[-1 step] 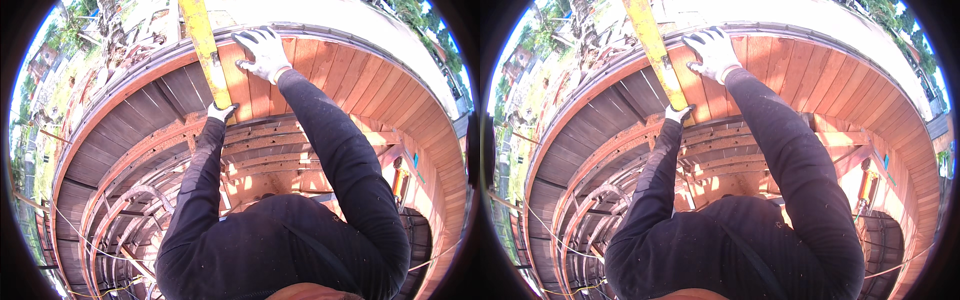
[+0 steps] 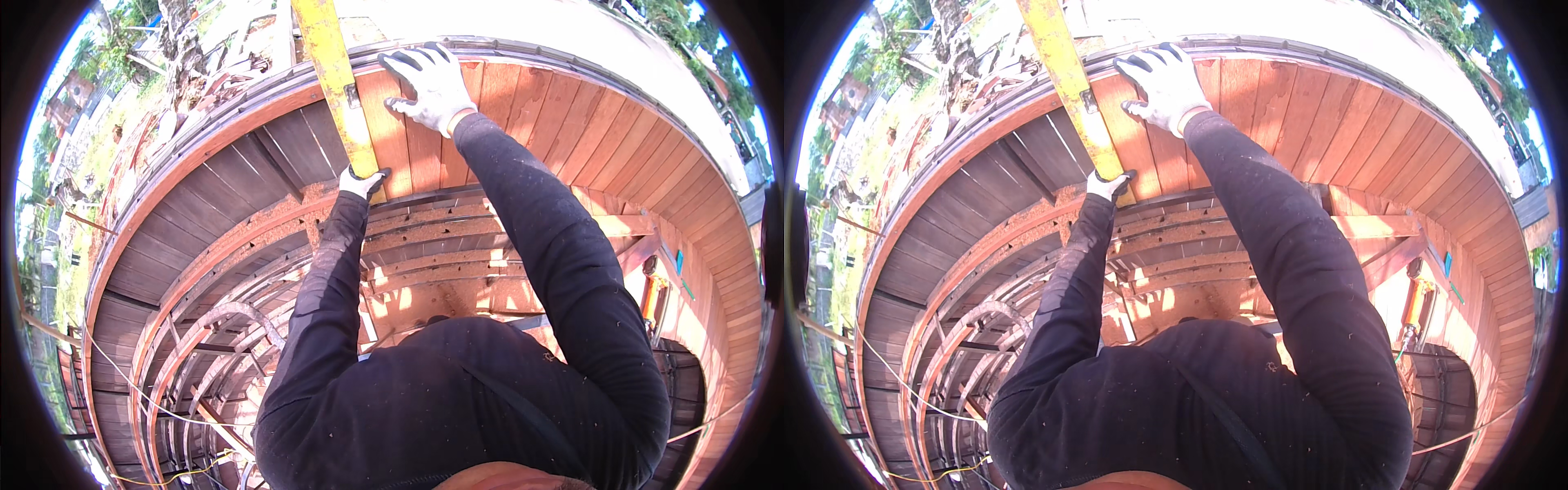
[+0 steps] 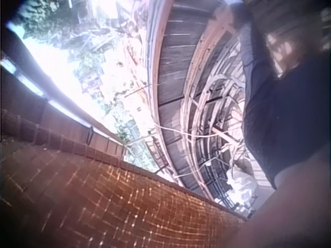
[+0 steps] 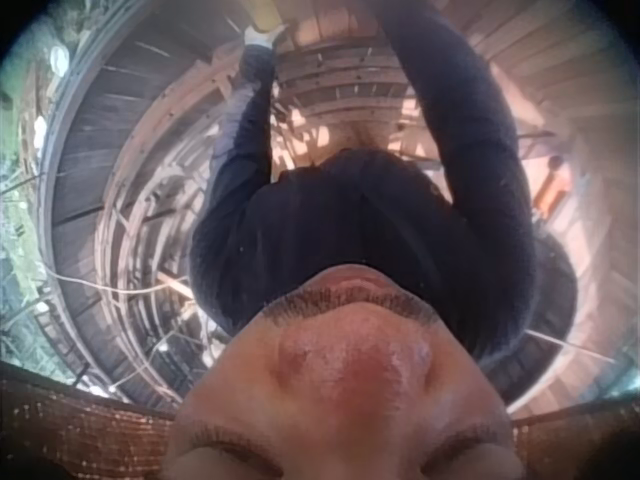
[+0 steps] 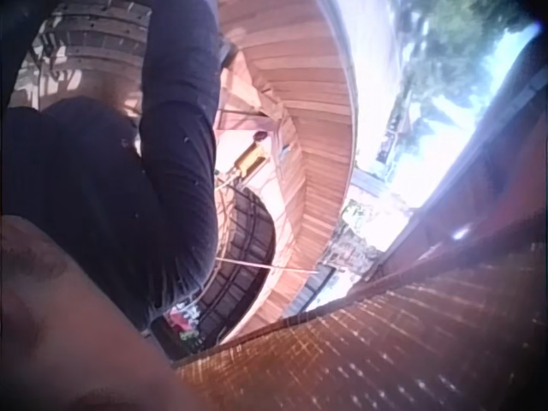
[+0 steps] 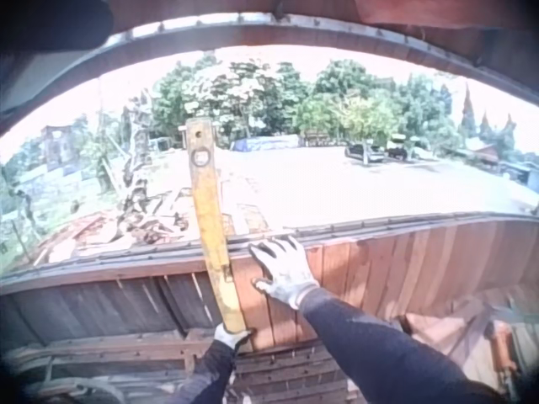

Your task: The person installs wooden planks on a curved wooden structure. They use a nail gun to secure the planks and a spirit level to check alignment, repeating the process for multiple planks.

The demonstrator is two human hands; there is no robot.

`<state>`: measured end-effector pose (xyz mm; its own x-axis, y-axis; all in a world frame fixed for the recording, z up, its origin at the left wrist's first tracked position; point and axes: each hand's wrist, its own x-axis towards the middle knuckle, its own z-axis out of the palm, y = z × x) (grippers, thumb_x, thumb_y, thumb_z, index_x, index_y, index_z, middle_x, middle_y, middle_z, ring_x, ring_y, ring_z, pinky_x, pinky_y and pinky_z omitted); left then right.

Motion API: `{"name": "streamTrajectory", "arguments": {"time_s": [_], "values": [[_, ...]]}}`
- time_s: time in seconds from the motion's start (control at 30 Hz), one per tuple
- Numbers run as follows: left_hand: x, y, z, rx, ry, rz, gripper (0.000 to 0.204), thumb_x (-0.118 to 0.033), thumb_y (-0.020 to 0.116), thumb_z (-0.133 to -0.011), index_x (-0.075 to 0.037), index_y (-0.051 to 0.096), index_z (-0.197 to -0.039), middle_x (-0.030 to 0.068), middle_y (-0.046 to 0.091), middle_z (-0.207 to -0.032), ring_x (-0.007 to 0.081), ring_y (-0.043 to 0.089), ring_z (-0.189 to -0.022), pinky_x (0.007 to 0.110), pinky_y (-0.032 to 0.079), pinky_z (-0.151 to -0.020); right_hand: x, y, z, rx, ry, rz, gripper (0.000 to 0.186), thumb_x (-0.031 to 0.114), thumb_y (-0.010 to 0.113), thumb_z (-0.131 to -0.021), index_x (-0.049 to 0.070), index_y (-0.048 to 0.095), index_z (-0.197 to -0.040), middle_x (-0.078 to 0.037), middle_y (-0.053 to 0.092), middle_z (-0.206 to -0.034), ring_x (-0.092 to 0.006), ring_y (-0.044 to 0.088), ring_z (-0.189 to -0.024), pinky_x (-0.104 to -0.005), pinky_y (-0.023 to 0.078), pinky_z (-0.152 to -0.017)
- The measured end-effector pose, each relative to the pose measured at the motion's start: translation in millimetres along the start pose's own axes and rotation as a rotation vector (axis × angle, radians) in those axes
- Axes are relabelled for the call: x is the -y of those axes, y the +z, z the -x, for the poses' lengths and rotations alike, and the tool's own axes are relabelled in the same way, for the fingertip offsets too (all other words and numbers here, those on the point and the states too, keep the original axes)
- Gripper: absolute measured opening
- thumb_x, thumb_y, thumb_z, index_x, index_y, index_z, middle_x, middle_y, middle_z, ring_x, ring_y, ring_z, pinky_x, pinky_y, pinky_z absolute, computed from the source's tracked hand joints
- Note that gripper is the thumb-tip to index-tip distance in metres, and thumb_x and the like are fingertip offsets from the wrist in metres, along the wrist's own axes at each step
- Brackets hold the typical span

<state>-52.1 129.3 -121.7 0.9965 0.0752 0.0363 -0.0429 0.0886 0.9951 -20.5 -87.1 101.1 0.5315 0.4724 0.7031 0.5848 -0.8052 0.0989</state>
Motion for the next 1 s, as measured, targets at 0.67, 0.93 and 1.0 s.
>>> {"name": "streamTrajectory", "arguments": {"time_s": [0.67, 0.93, 1.0], "values": [[-11.7, 1.7, -6.8, 0.072, -0.039, -0.002, 0.033, -0.016, 0.088, -0.069, -0.006, 0.062, -0.086, -0.0013, 0.059, -0.066, 0.0081, 0.049, -0.051, 0.025, 0.039, -0.046, 1.7, -7.3, -7.6, 0.019, 0.016, 0.000, 0.070, 0.047, 0.069, -0.080, 0.017, 0.047, -0.140, -0.006, 0.051, -0.138, -0.0245, 0.041, -0.132, -0.0467, 0.021, -0.116], [-14.8, -0.6, -6.2, 0.117, -0.037, -0.033, 0.039, -0.015, 0.086, -0.071, -0.003, 0.064, -0.100, 0.0002, 0.065, -0.079, 0.0098, 0.057, -0.063, 0.026, 0.048, -0.056, 2.3, -13.1, -7.7, 0.027, 0.008, 0.007, 0.073, 0.048, 0.068, -0.080, 0.016, 0.045, -0.141, -0.007, 0.051, -0.139, -0.0259, 0.041, -0.132, -0.0473, 0.022, -0.115], [-11.1, -2.2, -6.6, 0.119, -0.025, 0.021, 0.041, -0.014, 0.086, -0.071, -0.003, 0.063, -0.103, 0.0006, 0.066, -0.081, 0.0097, 0.057, -0.064, 0.025, 0.048, -0.057, 3.3, -12.5, -8.5, 0.017, 0.003, -0.001, 0.072, 0.047, 0.069, -0.079, 0.016, 0.047, -0.140, -0.008, 0.052, -0.138, -0.0270, 0.042, -0.131, -0.0475, 0.023, -0.115]]}}
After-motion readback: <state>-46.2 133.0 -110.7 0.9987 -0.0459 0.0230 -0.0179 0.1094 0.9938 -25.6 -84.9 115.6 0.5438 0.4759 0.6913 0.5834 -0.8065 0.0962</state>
